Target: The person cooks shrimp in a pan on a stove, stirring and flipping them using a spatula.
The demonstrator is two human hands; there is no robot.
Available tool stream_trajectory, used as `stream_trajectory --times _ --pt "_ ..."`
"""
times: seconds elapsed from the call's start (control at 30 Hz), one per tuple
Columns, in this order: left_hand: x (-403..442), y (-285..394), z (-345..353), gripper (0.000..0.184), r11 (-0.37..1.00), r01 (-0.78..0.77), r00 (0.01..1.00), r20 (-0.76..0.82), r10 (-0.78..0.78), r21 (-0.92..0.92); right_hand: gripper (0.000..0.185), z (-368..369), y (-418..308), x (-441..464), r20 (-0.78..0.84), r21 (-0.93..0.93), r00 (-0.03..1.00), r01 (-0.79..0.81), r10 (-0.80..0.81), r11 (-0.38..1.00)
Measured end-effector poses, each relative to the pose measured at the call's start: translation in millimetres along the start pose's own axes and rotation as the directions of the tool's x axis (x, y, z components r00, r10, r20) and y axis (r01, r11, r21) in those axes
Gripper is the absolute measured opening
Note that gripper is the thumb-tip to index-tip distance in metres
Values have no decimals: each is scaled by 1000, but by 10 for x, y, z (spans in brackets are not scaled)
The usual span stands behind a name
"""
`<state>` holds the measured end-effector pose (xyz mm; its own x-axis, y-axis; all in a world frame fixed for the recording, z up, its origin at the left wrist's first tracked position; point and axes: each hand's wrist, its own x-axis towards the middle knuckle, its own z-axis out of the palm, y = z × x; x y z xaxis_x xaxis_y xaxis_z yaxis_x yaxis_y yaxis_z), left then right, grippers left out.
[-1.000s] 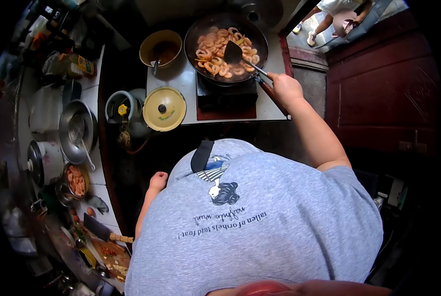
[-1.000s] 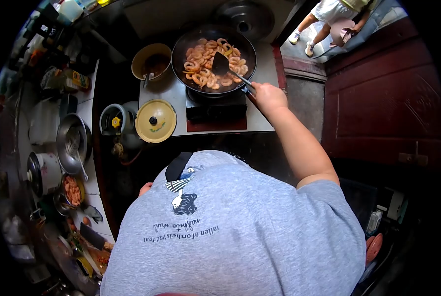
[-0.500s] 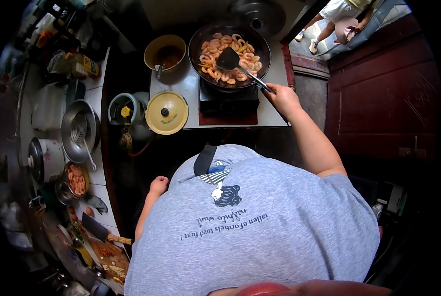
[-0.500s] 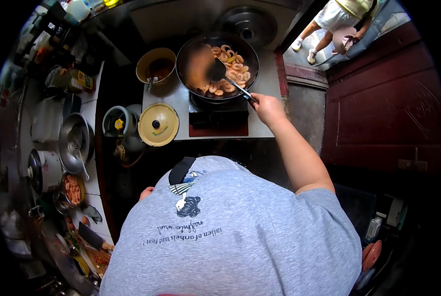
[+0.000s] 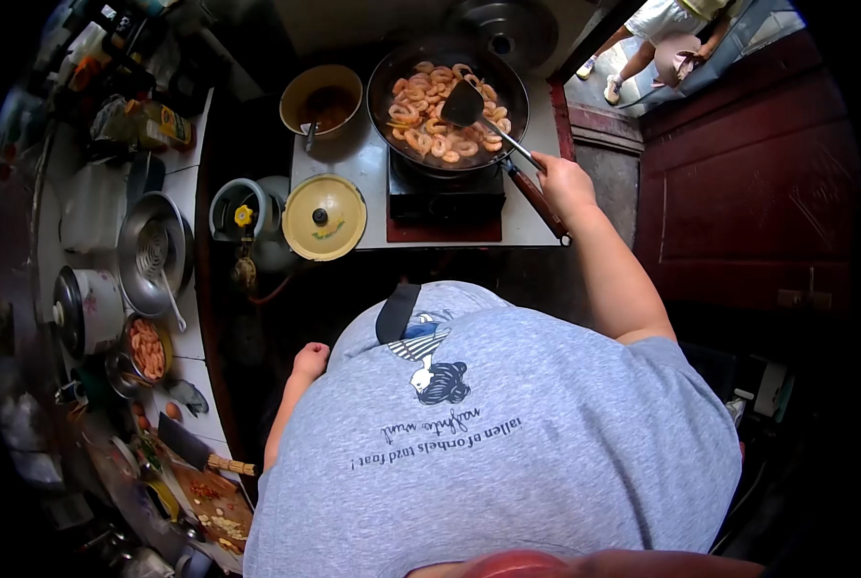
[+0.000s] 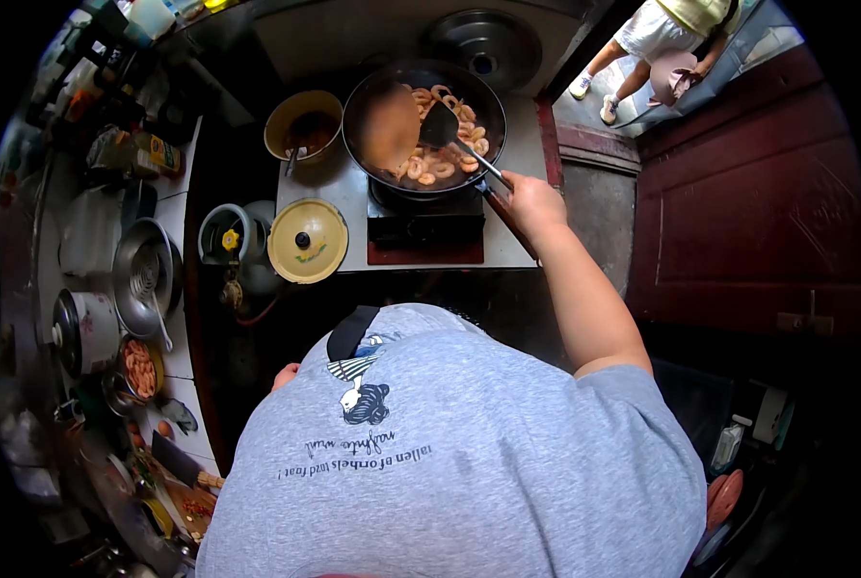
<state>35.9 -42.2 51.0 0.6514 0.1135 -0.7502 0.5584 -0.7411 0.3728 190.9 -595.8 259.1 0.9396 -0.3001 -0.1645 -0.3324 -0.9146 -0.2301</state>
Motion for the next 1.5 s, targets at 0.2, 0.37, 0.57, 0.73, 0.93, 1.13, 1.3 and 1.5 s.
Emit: stream_trajectory --times 0.2,0.37,0.57,0.73,0.93,1.13,1.3,1.5 --pt "21 -31 -29 21 996 48 998 31 -46 -72 34 -196 97 -86 27 -96 997 80 -78 992" --pt "80 -60 -19 23 998 30 1000 -5 -30 -48 31 -133 174 -144 86 -25 988 131 -129 991" --pt "222 -122 29 27 999 -33 999 -5 33 28 30 -155 73 -233 58 34 994 93 -95 995" --pt "22 141 -99 25 1000 -5 1000 0 5 20 30 -240 47 -259 59 32 990 127 -128 991" --pt "15 116 -93 20 995 18 1000 18 -17 -94 33 -225 78 -240 57 39 996 68 -71 997" --pt "118 -42 -16 21 999 -42 999 3 42 14 34 -207 52 -180 119 19 991 64 -65 998" --pt "100 8 -45 23 997 10 1000 29 -8 -81 33 -170 114 -152 98 11 994 54 -55 998" --pt "125 -22 -50 21 997 40 999 16 -39 -67 35 -338 229 -132 73 -16 993 92 -91 996"
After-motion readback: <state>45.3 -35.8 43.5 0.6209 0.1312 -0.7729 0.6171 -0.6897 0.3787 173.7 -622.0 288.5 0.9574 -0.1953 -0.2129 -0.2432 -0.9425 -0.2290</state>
